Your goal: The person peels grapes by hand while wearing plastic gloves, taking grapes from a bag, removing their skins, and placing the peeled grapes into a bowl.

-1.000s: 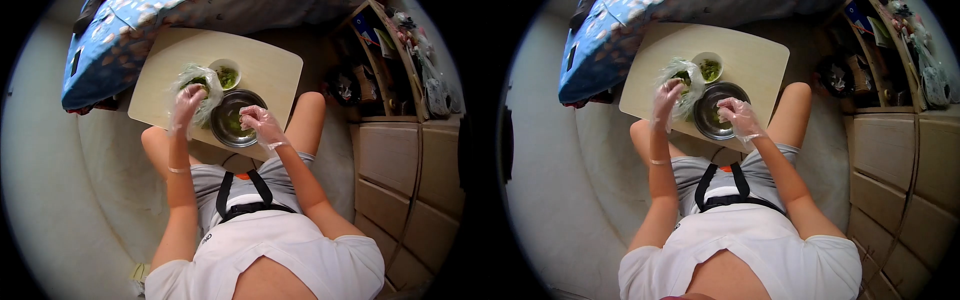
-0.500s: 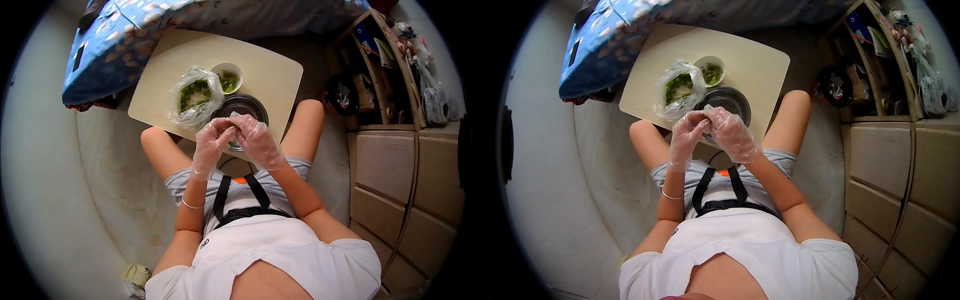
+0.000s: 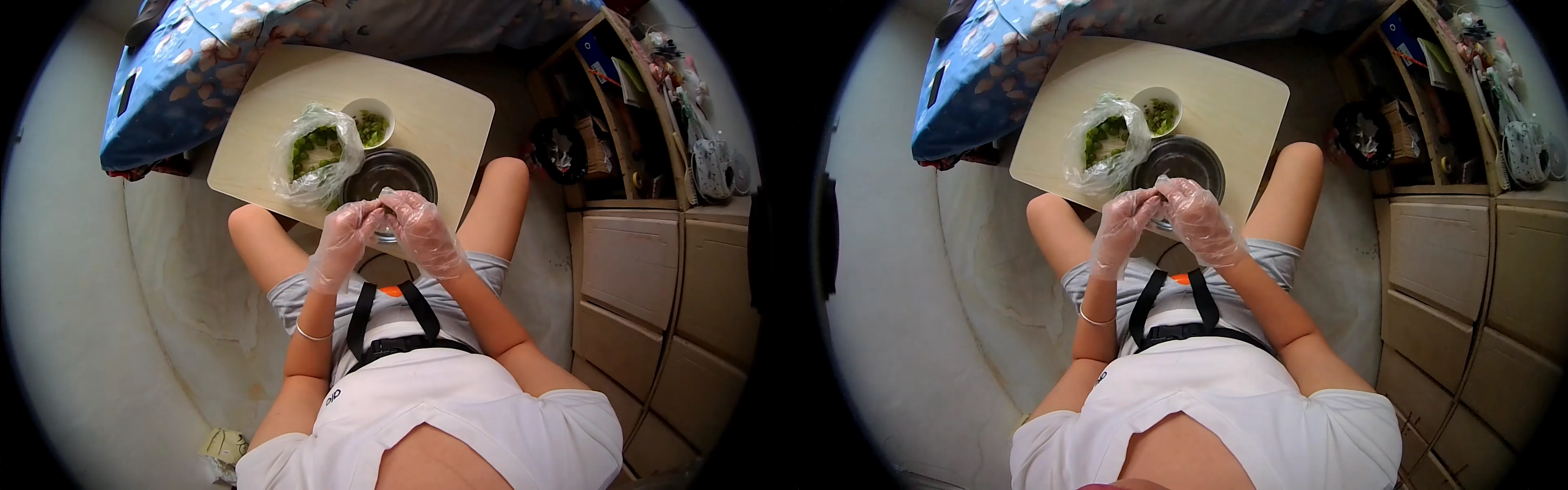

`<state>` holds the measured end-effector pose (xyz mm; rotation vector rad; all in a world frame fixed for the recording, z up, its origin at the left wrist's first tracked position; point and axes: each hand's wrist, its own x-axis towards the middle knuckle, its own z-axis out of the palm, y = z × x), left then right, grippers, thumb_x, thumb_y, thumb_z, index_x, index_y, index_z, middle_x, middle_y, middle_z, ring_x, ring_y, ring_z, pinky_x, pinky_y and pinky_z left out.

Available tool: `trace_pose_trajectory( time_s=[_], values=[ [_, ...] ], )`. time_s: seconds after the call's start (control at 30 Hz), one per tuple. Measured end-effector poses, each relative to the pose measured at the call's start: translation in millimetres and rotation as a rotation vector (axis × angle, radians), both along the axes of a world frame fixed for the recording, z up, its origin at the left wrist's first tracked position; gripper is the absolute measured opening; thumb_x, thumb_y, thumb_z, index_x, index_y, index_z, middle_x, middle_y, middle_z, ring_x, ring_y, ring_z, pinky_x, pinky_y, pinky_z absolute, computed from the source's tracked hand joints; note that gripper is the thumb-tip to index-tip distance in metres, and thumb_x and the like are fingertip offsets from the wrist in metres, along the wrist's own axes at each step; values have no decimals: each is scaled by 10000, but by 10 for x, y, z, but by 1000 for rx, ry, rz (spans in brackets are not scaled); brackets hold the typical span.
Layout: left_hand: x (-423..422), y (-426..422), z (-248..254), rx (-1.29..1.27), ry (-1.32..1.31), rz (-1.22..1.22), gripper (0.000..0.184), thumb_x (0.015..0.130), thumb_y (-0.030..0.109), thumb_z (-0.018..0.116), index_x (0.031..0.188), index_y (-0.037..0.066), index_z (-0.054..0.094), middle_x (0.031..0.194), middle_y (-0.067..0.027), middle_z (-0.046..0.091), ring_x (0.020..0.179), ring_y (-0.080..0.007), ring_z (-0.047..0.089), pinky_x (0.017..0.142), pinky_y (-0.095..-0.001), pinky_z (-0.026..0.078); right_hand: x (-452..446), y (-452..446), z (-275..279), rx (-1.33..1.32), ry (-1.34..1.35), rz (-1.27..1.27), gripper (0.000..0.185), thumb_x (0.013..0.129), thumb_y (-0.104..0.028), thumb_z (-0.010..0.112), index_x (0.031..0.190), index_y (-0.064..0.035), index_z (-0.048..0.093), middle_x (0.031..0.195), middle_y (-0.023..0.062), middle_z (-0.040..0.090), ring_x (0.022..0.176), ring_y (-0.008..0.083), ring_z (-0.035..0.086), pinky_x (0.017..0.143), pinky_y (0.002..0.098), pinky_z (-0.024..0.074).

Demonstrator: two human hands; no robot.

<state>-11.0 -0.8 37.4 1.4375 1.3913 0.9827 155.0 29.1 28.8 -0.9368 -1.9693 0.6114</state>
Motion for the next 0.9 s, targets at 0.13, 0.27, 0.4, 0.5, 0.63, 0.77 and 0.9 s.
trace_pose_trajectory(
  time_s=[0.13, 0.27, 0.4, 0.5, 0.63, 0.77, 0.9],
  values=[
    [-35, 9, 2, -72, 24, -61, 182, 958, 97, 608, 1060, -38, 675, 866, -50, 675, 753, -93, 585, 705, -252, 497, -5, -27, 19, -1, -37, -18, 273, 782, 17, 675, 1048, -9, 618, 938, 167, 658, 895, 353, 648, 801, 395, 540],
    [15, 43, -83, 190, 149, -59, 148, 903, 39, 613, 1031, -11, 668, 814, -171, 638, 728, -280, 637, 656, -350, 491, 6, -34, 99, -87, -58, 4, 272, 780, 42, 685, 1043, -6, 636, 999, 177, 674, 943, 353, 655, 835, 399, 546],
    [48, 16, -65, 231, 258, -49, 143, 887, 25, 613, 1013, -15, 665, 831, -180, 641, 742, -299, 637, 669, -357, 496, -18, -30, 78, -81, -26, 30, 269, 787, 37, 681, 1049, -2, 633, 1010, 179, 675, 953, 355, 651, 848, 394, 541],
    [55, 11, 78, 113, 44, 8, 149, 895, 39, 609, 1021, -21, 661, 837, -189, 643, 744, -308, 637, 678, -364, 500, 3, 20, 120, -112, 39, 78, 270, 818, 21, 681, 1083, 5, 634, 1031, 180, 677, 970, 332, 656, 864, 370, 539],
    [48, 14, 94, -87, -59, 75, 170, 953, 88, 590, 1048, -27, 672, 837, -63, 673, 724, -124, 624, 655, -267, 502, 87, 69, -66, -271, 141, 80, 283, 871, -26, 659, 1148, 6, 613, 1010, 159, 676, 927, 275, 669, 836, 333, 540],
    [-8, 87, 96, -273, -336, 223, 199, 966, 142, 600, 1043, -21, 686, 839, -18, 666, 698, -62, 590, 611, -218, 491, 155, 117, -122, -860, 559, 130, 296, 905, -41, 643, 1192, 19, 601, 1100, 100, 661, 956, 150, 634, 843, 282, 536],
    [-200, 461, 17, -112, -165, 231, 211, 944, 166, 625, 1049, -5, 692, 842, -58, 687, 695, -128, 622, 620, -265, 492, 197, 120, -169, -1031, 671, 118, 282, 910, -70, 648, 1173, 23, 603, 1118, 67, 635, 936, 128, 612, 828, 269, 533]
  ],
)
